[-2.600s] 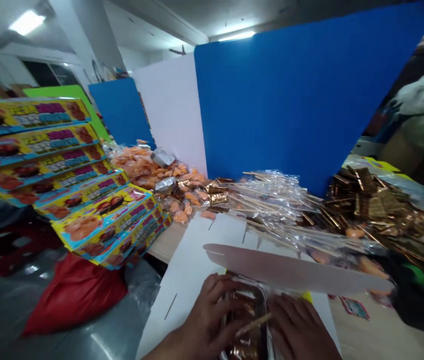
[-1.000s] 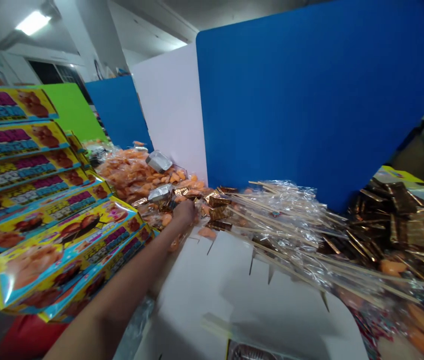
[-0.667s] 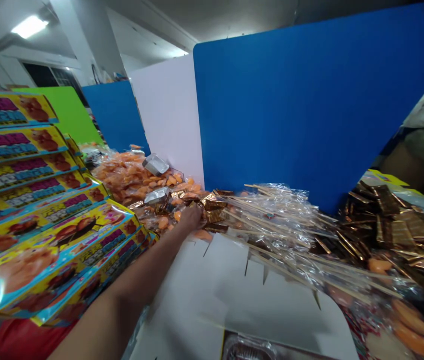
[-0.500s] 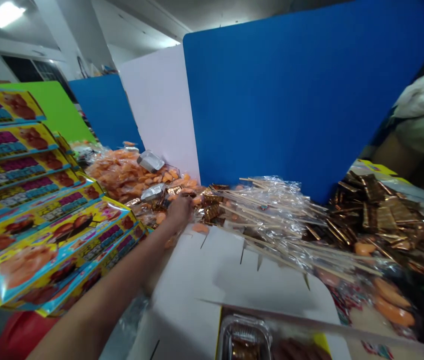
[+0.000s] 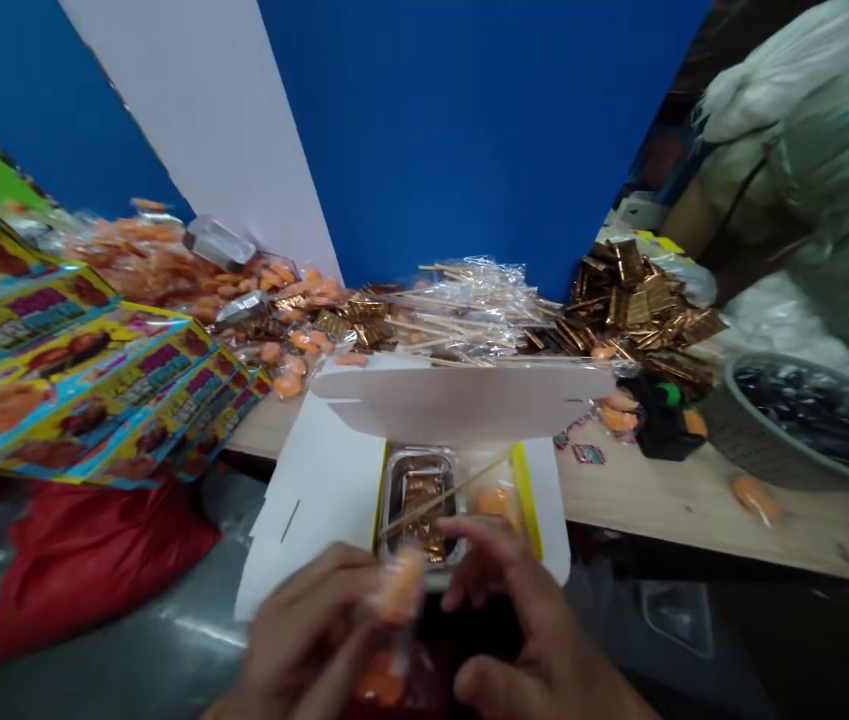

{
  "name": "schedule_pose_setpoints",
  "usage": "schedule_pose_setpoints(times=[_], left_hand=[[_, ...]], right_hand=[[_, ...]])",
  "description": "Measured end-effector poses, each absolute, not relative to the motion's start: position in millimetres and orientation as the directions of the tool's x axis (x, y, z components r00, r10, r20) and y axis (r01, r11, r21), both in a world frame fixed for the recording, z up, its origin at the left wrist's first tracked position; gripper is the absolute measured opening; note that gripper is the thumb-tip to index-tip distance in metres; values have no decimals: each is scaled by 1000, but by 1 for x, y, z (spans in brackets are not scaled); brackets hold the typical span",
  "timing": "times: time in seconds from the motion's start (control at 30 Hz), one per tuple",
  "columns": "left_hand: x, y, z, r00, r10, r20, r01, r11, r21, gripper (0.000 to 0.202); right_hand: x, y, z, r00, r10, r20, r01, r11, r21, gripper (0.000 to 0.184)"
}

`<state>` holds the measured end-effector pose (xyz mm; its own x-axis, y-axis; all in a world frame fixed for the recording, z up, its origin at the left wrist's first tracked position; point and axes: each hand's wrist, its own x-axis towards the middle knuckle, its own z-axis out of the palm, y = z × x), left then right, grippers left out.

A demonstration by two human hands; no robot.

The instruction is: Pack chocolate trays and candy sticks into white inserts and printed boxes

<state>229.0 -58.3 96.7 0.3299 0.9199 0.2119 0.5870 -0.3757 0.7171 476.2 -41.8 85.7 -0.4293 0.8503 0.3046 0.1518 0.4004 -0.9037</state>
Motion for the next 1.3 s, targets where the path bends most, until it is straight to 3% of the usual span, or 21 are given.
schedule_pose_setpoints(times=[0.07, 0.1, 0.17, 0.23, 0.33, 0.4, 0.43, 0.53, 0.6, 0.67, 0.77, 0.87, 0.97, 1.03, 1.07, 1.2, 1.3], left_hand=[[259, -53, 95, 412, 893, 182, 459, -376, 805, 32], [270, -46, 95, 369, 915, 165, 428, -325, 844, 34], [282, -28, 93, 155, 983, 100, 354, -150, 923, 32], [289, -10, 91, -3, 999, -46, 180, 46, 983, 30], [302, 8, 86, -32, 970, -241, -39, 240, 970, 31], [315, 16, 78, -31, 963, -269, -51, 267, 962, 37], [322, 19, 73, -34, 967, -253, -21, 253, 967, 43], [336, 22, 56, -1, 982, -187, 116, 186, 976, 49], [334, 20, 51, 83, 992, -100, 264, 75, 962, 52], [324, 15, 51, 162, 984, 73, 470, -142, 871, 50], [298, 13, 57, 217, 937, 273, 818, -328, 474, 39], [277, 14, 64, 215, 955, 206, 965, -240, 108, 33], [271, 10, 75, 200, 974, 108, 980, -200, -19, 26], [273, 3, 84, 158, 981, 116, 987, -161, 14, 23], [274, -2, 87, 137, 982, 127, 985, -148, 85, 23], [280, -11, 72, 126, 978, 165, 849, -192, 491, 26], [285, -7, 43, 191, 965, 182, 799, -260, 542, 25]], right_hand=[[480, -42, 86, -409, 839, 357, 96, 429, -898, 31], [486, -37, 84, -336, 843, 420, 97, 475, -875, 20], [504, -22, 76, -170, 810, 562, 182, 586, -789, 11], [521, -7, 66, -211, 755, 621, 344, 652, -676, 12], [535, 3, 52, -518, 746, 418, 530, 664, -528, 21], [536, 1, 44, -591, 738, 327, 564, 667, -486, 34], [536, -1, 41, -566, 743, 358, 563, 665, -490, 38], [536, -9, 32, -206, 791, 576, 549, 580, -601, 23], [534, -12, 31, 43, 784, 619, 536, 504, -677, 16], [530, -11, 33, -43, 788, 614, 559, 528, -640, 17], [520, -2, 38, -440, 777, 450, 581, 629, -517, 24], [513, 11, 42, -586, 771, 249, 585, 615, -529, 16], [512, 21, 43, -634, 748, 197, 566, 622, -541, 13], [513, 22, 42, -660, 714, 233, 519, 658, -546, 13], [514, 20, 41, -648, 713, 268, 511, 668, -541, 12], [510, 8, 31, -346, 843, 412, 720, 520, -459, 12], [503, -1, 26, -315, 870, 379, 788, 463, -406, 19]])
